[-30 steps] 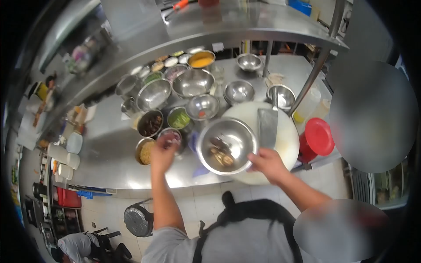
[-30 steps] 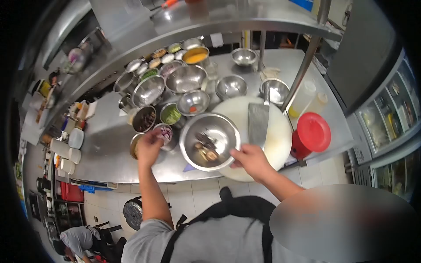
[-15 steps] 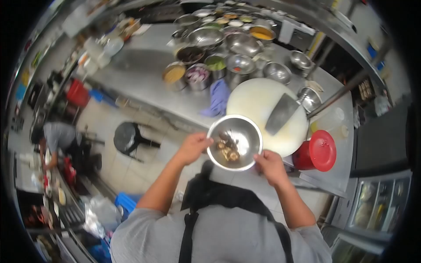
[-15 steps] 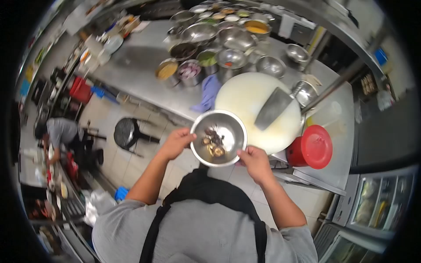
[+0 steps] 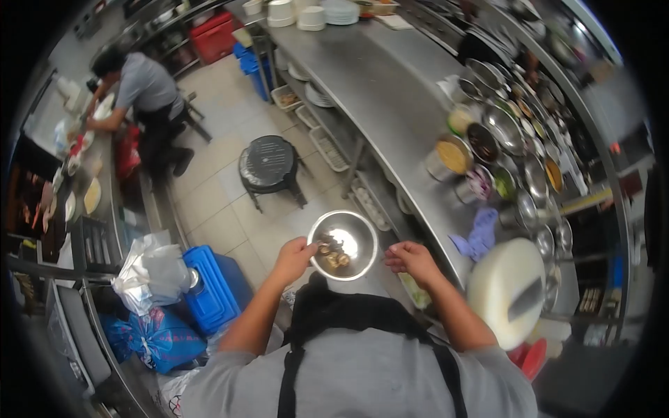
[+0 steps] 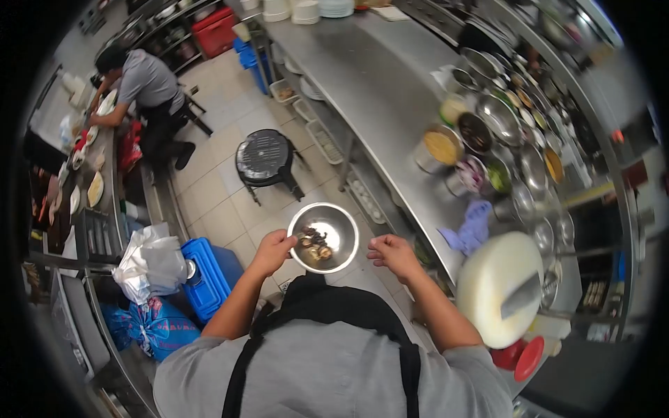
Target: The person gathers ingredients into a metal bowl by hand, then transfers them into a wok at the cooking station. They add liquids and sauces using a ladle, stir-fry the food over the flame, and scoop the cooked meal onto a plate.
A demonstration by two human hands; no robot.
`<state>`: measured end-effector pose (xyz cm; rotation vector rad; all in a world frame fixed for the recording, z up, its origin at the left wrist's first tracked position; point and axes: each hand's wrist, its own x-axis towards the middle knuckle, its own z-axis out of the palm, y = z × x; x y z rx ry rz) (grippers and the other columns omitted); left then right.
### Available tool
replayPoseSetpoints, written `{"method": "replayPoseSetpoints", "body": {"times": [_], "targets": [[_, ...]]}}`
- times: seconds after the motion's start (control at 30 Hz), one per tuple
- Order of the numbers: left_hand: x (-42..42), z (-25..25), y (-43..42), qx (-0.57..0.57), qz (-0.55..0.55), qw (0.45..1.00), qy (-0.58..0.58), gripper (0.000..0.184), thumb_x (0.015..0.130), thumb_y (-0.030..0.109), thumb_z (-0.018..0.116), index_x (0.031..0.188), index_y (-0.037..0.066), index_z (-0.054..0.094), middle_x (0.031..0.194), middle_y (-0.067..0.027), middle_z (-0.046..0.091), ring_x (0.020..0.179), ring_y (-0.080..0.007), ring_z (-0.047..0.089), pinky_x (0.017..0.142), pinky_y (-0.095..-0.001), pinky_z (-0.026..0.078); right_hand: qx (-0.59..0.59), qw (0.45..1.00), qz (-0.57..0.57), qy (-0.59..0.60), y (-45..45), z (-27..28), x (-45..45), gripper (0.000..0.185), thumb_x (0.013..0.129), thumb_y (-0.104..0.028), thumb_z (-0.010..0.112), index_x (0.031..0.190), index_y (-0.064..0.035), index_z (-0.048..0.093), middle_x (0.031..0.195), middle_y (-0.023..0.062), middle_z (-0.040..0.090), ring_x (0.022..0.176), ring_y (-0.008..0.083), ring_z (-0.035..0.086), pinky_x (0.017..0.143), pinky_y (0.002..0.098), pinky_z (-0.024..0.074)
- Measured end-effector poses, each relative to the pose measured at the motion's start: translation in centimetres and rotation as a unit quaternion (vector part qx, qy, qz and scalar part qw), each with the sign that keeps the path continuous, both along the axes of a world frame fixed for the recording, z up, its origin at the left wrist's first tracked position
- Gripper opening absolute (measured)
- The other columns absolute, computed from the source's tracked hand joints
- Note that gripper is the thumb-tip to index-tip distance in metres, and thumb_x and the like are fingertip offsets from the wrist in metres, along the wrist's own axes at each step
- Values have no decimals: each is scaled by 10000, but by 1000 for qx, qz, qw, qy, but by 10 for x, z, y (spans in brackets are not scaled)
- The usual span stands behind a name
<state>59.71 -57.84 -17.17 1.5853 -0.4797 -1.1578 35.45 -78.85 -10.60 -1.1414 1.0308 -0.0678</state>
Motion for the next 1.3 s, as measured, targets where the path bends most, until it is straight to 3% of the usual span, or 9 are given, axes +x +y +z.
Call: {"method": "replayPoseSetpoints", "body": {"times": [0.27,0.47,0.57,0.63,0.7,0.9,1.17,1.23,1.3], "targets": [[98,19,118,102,346,932,-37,233,889,209,603,797,-4,584,664,-32,545,591,-116,511,517,-279,421,-82,973,206,62,-52,-58,195,178,881,-190,637,891,-12,635,814,68,665,706,140,657,571,257,512],[125,28,126,184,387,902,-53,145,920,179,560,817,77,557,722,26,509,645,-59,521,572,-251,506,-93,979,176,38,-117,-122,345,203,853,-210,653,860,-7,638,741,89,668,617,144,654,485,255,489],[124,33,107,180,465,867,11,187,883,193,598,841,11,598,720,-16,551,582,-93,494,500,-257,412,-199,934,273,112,-143,-193,414,293,814,-277,684,896,3,656,832,142,690,714,190,679,568,318,527],[131,26,91,199,505,838,59,156,881,172,602,855,18,598,731,-16,554,607,-100,502,510,-263,435,-473,833,260,122,-166,-278,458,383,802,-301,663,1019,13,638,1021,209,673,897,277,676,706,401,540],[139,0,78,199,542,810,102,149,881,163,600,861,16,597,733,-15,550,622,-101,508,529,-268,456,-418,835,280,222,-194,-318,501,405,801,-275,664,1073,22,625,1090,215,648,982,321,644,787,424,519],[168,-11,32,151,583,774,197,120,923,100,544,942,7,617,903,-70,654,772,-123,603,707,-268,503,-368,809,207,408,-280,-378,513,465,851,-186,560,1259,22,483,1227,226,577,1085,370,598,931,450,474],[162,-53,9,205,566,769,214,70,910,78,572,914,24,616,757,21,581,632,-36,450,573,-194,342,-298,747,153,575,-303,-351,450,513,840,-177,582,1274,40,418,1284,238,509,1194,372,502,985,427,427],[152,-65,13,198,568,769,217,64,906,75,574,910,25,615,748,26,575,625,-33,439,569,-194,334,-420,664,340,518,-313,-377,429,437,840,-162,573,1216,38,475,1254,234,526,1169,370,512,1003,420,406],[146,-67,14,210,559,775,207,69,898,68,576,926,23,619,761,27,584,629,-28,434,572,-192,330,-574,640,308,408,-292,-381,416,365,842,-149,566,1151,42,531,1188,247,561,1150,364,521,1016,407,388]]}}
